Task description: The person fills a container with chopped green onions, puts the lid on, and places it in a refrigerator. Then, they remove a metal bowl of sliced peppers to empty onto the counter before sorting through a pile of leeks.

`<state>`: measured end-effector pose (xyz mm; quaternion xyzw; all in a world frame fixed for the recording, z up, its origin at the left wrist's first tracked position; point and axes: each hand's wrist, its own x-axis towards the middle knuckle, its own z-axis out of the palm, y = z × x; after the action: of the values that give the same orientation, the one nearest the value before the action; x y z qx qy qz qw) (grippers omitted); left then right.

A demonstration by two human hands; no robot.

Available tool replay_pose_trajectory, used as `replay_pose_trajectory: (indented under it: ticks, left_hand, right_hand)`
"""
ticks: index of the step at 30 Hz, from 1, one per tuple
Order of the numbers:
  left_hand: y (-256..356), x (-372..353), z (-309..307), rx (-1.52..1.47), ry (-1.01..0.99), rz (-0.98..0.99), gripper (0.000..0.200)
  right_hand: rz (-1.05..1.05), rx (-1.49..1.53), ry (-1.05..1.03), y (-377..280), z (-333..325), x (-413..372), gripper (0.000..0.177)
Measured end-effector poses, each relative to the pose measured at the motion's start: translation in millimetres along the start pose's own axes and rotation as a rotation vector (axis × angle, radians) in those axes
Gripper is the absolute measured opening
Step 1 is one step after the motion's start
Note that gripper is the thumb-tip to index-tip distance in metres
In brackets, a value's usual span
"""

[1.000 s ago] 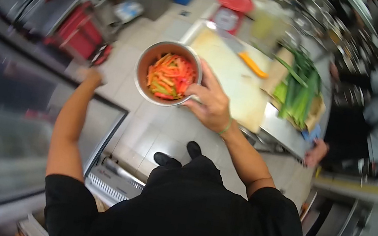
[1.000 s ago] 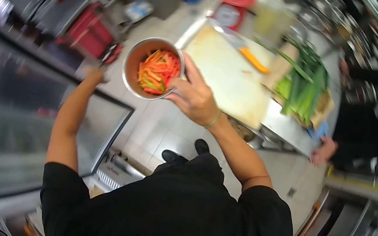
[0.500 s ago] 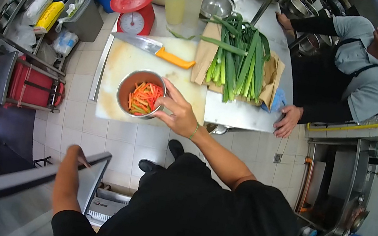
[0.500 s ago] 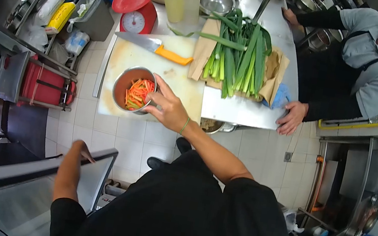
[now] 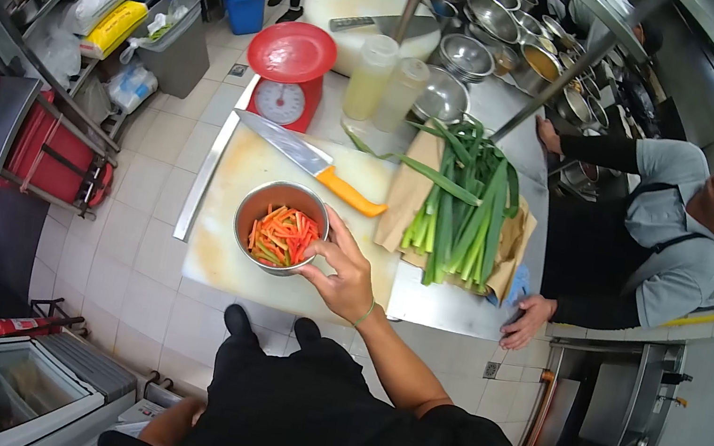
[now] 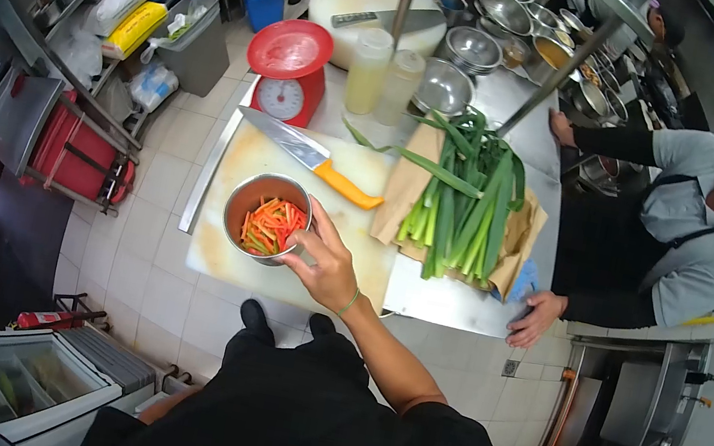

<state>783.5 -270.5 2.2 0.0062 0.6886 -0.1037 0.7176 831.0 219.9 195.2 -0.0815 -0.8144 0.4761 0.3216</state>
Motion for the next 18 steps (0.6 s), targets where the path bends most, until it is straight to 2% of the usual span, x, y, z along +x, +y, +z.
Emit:
replay_pose_trajectory:
  ticks: [5,10,14,16,18]
  left_hand:
    - [-60.8,33.5,14.9,-0.355,0.12,0.069,0.074]
    - [-117.9,71.2,-29.0,-0.556,0.249,0.174,0.073]
    - [-165.9,81.6,-140.2,-0.537,0.371,0.288,0.072]
    - [-168.8,77.8,-233.0,-0.489,0.471,0.372,0.071]
    - [-149.7,41.6,-333.2,-0.484,0.551,0.486,0.07]
  right_hand:
    - [-0.057,0.02,-0.018,-12.6,66.5,43.6,0.032]
    - [-0.072,0.033,-0.002,-14.3,171.9,95.4,0.033]
    - [0.01,-0.067,0.061,-25.5,257.7,144.0,0.033]
    - [-0.056,-0.133,0.101,-23.2,292.9,169.4,0.031]
    - [-0.046,-0.132,0.116,-26.0,320.3,191.0,0.031]
